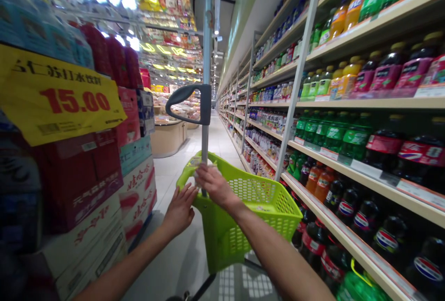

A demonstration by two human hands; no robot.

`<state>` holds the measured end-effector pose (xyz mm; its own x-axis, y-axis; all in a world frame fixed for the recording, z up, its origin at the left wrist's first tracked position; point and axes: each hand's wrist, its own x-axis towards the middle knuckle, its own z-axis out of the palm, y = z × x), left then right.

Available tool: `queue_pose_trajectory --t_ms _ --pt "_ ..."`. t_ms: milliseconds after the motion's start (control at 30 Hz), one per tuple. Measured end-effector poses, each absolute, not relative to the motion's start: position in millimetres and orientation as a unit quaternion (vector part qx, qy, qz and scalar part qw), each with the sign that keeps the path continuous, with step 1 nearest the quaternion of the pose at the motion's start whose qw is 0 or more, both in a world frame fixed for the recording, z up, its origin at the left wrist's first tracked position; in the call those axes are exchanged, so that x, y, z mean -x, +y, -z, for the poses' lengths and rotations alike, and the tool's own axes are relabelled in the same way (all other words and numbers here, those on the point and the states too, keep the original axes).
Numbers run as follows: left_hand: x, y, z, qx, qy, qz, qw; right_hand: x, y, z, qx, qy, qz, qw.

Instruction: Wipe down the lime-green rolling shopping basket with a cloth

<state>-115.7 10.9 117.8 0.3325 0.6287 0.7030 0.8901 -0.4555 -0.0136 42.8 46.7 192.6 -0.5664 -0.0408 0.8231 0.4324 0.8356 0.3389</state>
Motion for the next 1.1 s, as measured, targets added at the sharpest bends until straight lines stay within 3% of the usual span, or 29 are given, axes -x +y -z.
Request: queue_pose_trajectory --t_ms 167,300,433,600,733,900,1100 --pt "115 9 -118 0.788 -0.477 0.332 0.203 -59 33 -90 0.284 -0.799 0.104 0.52" --pt "114 9 -119 0.79 -0.478 0.327 0.202 -110 48 -52 0.43 -0.733 0.065 0.523" --pt "112 9 -118 0.787 -0.482 0.322 0.211 -128 54 -49 0.516 -0.663 0.057 0.54" --pt "110 12 -116 0.786 -0.477 0.319 0.231 -60 32 -74 0.403 -0.752 0.05 0.519" --pt "113 16 -117 0.787 -0.472 0.314 0.243 -33 26 -84 0.411 -0.759 0.081 0.499" --pt "118 21 -117 0.787 -0.47 0.308 0.253 -102 42 -55 0.4 -0.757 0.073 0.511" --pt "113 24 -114 0.777 -0.474 0.326 0.257 -166 47 -31 0.535 -0.66 0.077 0.523"
